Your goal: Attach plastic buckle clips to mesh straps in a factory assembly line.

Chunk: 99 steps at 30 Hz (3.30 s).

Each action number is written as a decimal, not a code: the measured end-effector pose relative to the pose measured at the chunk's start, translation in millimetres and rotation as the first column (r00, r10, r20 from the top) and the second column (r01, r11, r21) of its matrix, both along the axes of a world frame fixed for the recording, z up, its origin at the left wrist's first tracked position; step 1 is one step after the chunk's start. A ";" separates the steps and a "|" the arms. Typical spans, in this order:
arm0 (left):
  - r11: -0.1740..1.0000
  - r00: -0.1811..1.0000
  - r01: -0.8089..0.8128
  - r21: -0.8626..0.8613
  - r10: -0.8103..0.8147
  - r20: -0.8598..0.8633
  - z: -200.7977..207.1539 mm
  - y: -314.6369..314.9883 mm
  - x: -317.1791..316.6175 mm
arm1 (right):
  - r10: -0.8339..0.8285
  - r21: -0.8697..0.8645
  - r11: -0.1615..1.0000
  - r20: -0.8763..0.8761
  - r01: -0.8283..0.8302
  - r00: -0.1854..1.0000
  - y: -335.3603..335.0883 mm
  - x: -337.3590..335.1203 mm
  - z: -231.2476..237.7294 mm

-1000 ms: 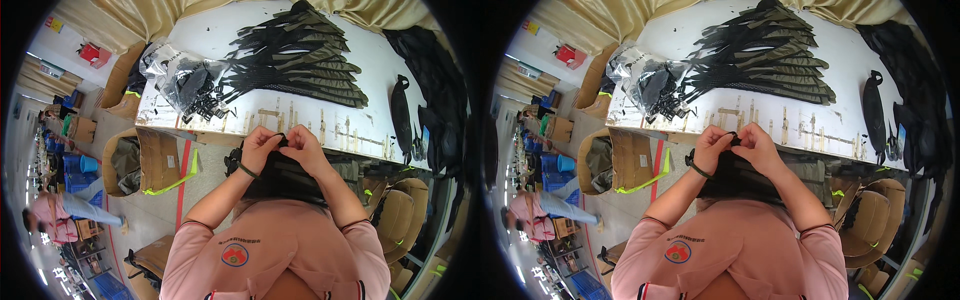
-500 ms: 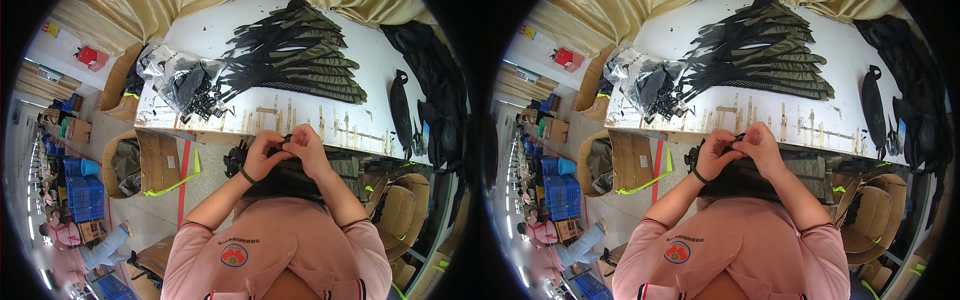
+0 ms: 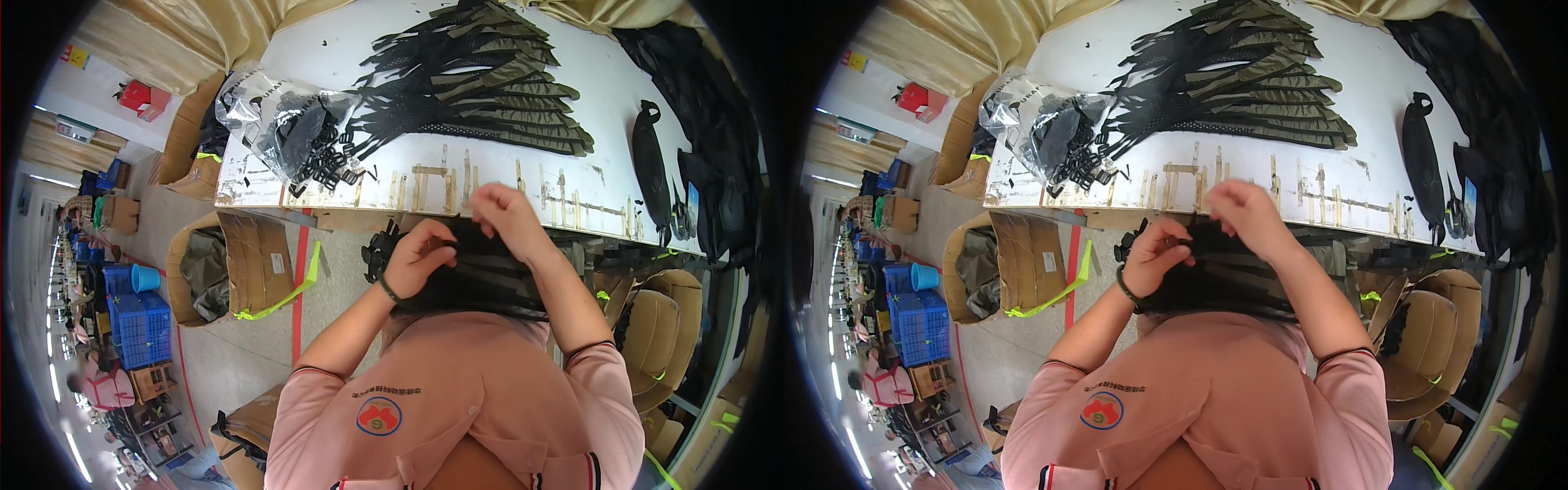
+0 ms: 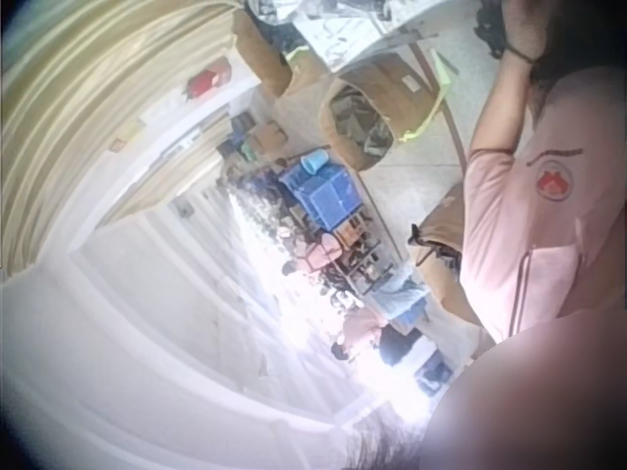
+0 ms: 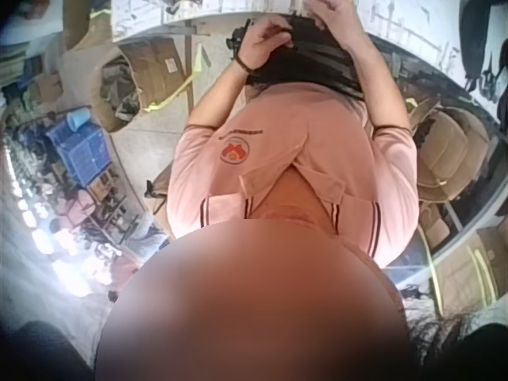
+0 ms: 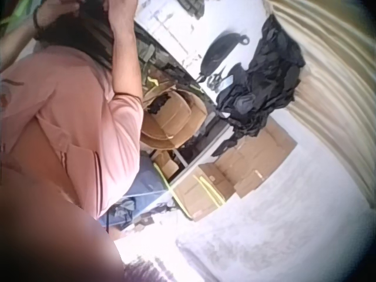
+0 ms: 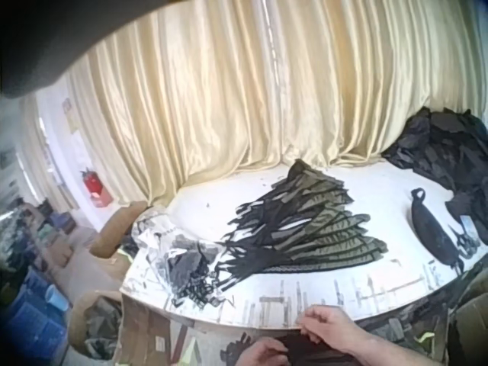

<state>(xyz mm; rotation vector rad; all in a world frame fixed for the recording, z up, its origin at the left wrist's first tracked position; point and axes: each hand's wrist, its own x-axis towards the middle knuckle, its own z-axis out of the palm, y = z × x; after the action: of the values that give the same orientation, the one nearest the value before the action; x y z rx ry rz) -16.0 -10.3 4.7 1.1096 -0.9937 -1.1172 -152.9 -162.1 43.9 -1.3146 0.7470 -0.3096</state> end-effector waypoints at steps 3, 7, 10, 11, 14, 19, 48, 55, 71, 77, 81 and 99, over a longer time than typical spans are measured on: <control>0.977 0.933 -0.100 0.191 0.159 -0.324 -9.5 30.1 17.6 | 0.139 -0.280 0.947 -0.090 -0.159 0.986 -11.9 -14.6 -15.1; 0.764 0.705 -0.636 0.110 0.517 0.485 -53.5 82.1 45.7 | 0.434 -0.648 0.488 -0.402 -0.585 0.806 -2.4 -38.7 -50.1; 0.828 0.993 -0.080 0.555 0.112 -0.025 -31.5 115.1 20.4 | 0.423 -0.638 0.435 -0.478 -0.636 0.769 0.6 -34.5 -61.0; 0.769 0.985 0.105 0.631 0.008 -0.173 -29.2 119.0 2.7 | 0.408 -0.687 0.387 -0.471 -0.616 0.782 -1.0 -27.8 -65.2; 0.621 0.973 0.223 0.752 -0.091 -0.213 -43.2 115.1 -36.4 | 0.456 -0.610 0.396 -0.519 -0.687 0.723 -8.0 -27.7 -77.4; 0.662 0.517 0.599 0.451 0.110 -0.849 -118.7 81.7 -58.8 | 0.627 -0.121 0.535 -0.606 -0.836 0.489 -7.1 -17.9 -71.5; 0.979 0.970 0.145 0.142 -0.113 -0.214 64.9 -9.0 -40.4 | 0.128 -0.696 0.718 0.101 -0.021 0.987 38.2 -80.7 40.2; 0.928 0.898 0.319 -0.191 -0.361 -0.252 150.2 -86.9 -141.5 | -0.160 -0.489 0.464 0.774 0.739 0.612 -6.1 -190.1 85.5; 0.276 0.492 0.859 0.432 -0.680 -0.544 93.2 -73.8 -208.9 | -0.668 -0.019 -0.038 0.744 0.999 -0.011 18.6 -554.3 87.8; 0.604 0.736 0.650 0.461 -0.350 -0.579 64.9 -84.7 -159.7 | -0.753 -0.044 -0.309 0.622 0.950 -0.216 34.9 -643.1 31.9; 0.633 0.714 0.645 0.427 -0.301 -0.632 61.5 -82.9 -149.8 | -0.834 -0.422 -0.474 0.498 0.773 -0.240 20.7 -637.4 -12.2; 0.878 0.697 0.477 0.044 -0.347 -0.627 97.6 -137.4 -196.7 | 0.070 -0.542 0.833 0.309 0.115 0.948 20.3 -228.4 -20.7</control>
<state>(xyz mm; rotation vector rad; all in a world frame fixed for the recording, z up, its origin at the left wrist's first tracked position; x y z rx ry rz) -212.7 -147.7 102.3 0.5970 -0.6245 -1.8427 -381.3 -141.8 23.2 -1.7495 0.4020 -0.7859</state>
